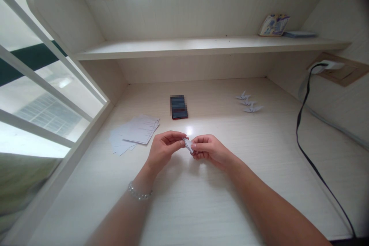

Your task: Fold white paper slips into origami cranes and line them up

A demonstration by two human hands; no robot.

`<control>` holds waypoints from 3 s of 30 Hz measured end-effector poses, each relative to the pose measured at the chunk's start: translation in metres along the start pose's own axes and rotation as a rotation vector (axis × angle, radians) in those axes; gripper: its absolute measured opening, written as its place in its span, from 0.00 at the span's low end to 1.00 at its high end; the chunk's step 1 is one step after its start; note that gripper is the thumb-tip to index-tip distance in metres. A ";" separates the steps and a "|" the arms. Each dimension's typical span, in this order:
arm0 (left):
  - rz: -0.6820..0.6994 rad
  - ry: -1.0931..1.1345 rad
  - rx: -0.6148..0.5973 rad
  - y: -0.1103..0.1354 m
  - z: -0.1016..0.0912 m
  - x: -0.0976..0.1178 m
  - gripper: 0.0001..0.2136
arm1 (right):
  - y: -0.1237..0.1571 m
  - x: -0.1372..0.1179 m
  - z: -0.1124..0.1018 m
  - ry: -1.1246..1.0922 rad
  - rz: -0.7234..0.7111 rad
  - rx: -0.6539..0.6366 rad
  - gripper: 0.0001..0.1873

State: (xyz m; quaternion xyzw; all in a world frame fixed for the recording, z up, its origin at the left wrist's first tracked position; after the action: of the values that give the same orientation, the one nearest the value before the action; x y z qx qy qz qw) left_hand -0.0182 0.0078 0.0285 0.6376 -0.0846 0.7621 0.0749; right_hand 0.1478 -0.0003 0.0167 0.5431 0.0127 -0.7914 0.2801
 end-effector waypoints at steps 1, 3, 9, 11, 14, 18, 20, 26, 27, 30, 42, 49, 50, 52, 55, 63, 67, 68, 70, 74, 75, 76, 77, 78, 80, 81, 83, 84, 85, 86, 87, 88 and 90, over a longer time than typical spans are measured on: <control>-0.002 -0.009 -0.005 0.000 0.000 0.001 0.08 | 0.000 0.000 0.000 0.007 0.003 -0.006 0.10; -0.004 -0.021 -0.018 0.000 -0.001 0.002 0.07 | 0.001 0.000 -0.001 0.016 0.007 -0.019 0.10; -0.014 0.007 0.029 -0.002 -0.001 -0.001 0.08 | 0.001 -0.002 0.002 0.033 -0.009 -0.026 0.09; -0.027 0.033 0.109 -0.003 -0.001 -0.004 0.11 | -0.001 -0.002 0.002 0.038 -0.069 0.034 0.10; -0.045 0.017 0.157 -0.003 0.003 -0.009 0.12 | -0.005 -0.001 -0.001 0.132 -0.208 0.183 0.12; 0.021 -0.067 0.116 0.000 0.014 -0.010 0.10 | -0.006 0.000 -0.001 0.372 -0.376 0.341 0.14; 0.047 -0.152 0.142 0.002 0.017 -0.010 0.09 | -0.004 0.000 0.001 0.465 -0.423 0.377 0.13; 0.061 -0.249 0.189 0.002 0.015 -0.009 0.09 | 0.000 -0.001 0.009 0.516 -0.453 0.332 0.12; 0.060 -0.238 0.193 0.002 0.015 -0.009 0.09 | 0.000 -0.001 0.009 0.514 -0.456 0.327 0.12; 0.046 -0.202 0.182 0.001 0.015 -0.009 0.09 | -0.001 -0.001 0.008 0.490 -0.454 0.326 0.13; -0.013 -0.118 0.155 0.000 0.010 -0.016 0.11 | -0.003 -0.001 0.001 0.330 -0.384 0.332 0.15; 0.006 -0.115 0.143 0.000 0.012 -0.013 0.11 | -0.003 -0.001 0.002 0.279 -0.359 0.335 0.15; 0.003 -0.119 0.144 0.000 0.011 -0.013 0.11 | -0.004 -0.001 0.002 0.275 -0.357 0.337 0.15; 0.000 -0.125 0.145 0.000 0.011 -0.013 0.11 | -0.004 -0.001 0.001 0.267 -0.347 0.339 0.14; 0.006 -0.130 0.149 0.000 0.011 -0.014 0.10 | -0.004 -0.001 0.001 0.270 -0.342 0.334 0.15; 0.026 -0.087 0.170 0.000 0.013 -0.012 0.10 | -0.003 -0.002 0.002 0.368 -0.475 0.370 0.11; 0.036 -0.121 0.201 0.000 0.012 -0.011 0.10 | -0.004 -0.001 0.002 0.393 -0.485 0.399 0.10; 0.038 -0.119 0.200 0.000 0.013 -0.011 0.10 | -0.004 0.000 0.003 0.386 -0.478 0.398 0.11; 0.037 -0.110 0.194 0.000 0.013 -0.011 0.09 | -0.004 0.000 0.003 0.367 -0.461 0.387 0.11; 0.054 -0.104 0.168 0.001 0.014 -0.010 0.08 | -0.003 0.001 0.005 0.342 -0.443 0.355 0.12; 0.063 -0.108 0.160 0.001 0.015 -0.010 0.08 | -0.002 0.000 0.006 0.339 -0.443 0.351 0.12; 0.069 -0.117 0.151 0.001 0.015 -0.011 0.07 | -0.002 0.000 0.006 0.336 -0.447 0.351 0.13; 0.073 -0.130 0.139 0.002 0.015 -0.011 0.07 | -0.002 0.000 0.007 0.332 -0.454 0.353 0.13; 0.072 -0.143 0.124 0.002 0.016 -0.011 0.07 | -0.002 -0.001 0.007 0.326 -0.462 0.356 0.13; 0.060 -0.156 0.090 0.003 0.018 -0.012 0.07 | -0.001 -0.002 0.008 0.302 -0.476 0.360 0.14; 0.052 -0.151 0.078 0.003 0.018 -0.012 0.07 | -0.001 -0.002 0.008 0.286 -0.479 0.357 0.13; 0.037 -0.122 0.071 0.003 0.020 -0.012 0.07 | -0.001 -0.002 0.009 0.260 -0.481 0.348 0.12; 0.032 -0.104 0.076 0.003 0.020 -0.012 0.07 | -0.001 -0.002 0.010 0.254 -0.483 0.347 0.12; 0.031 -0.088 0.085 0.003 0.020 -0.012 0.07 | -0.001 -0.002 0.010 0.252 -0.487 0.348 0.12; 0.032 -0.076 0.096 0.002 0.020 -0.012 0.08 | -0.002 -0.002 0.011 0.255 -0.493 0.352 0.11; 0.035 -0.068 0.109 0.002 0.019 -0.012 0.08 | -0.002 -0.002 0.011 0.259 -0.500 0.358 0.11; 0.038 -0.063 0.122 0.001 0.019 -0.012 0.08 | -0.002 -0.001 0.011 0.262 -0.503 0.360 0.10; 0.046 -0.057 0.139 0.000 0.017 -0.013 0.07 | -0.002 -0.001 0.011 0.263 -0.504 0.361 0.09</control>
State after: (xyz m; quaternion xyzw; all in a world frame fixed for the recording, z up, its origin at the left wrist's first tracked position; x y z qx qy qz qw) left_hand 0.0008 0.0040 0.0184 0.6607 -0.0482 0.7490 0.0103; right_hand 0.1375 -0.0018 0.0215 0.6612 0.0422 -0.7484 -0.0288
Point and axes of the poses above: each hand's wrist, its own y-axis away from the middle knuckle, its own z-axis out of the palm, x = y × z, the point moved 2 cm from there along -y, towards the middle knuckle, and after that the axes turned 1 degree about -y, right-handed, at the moved point
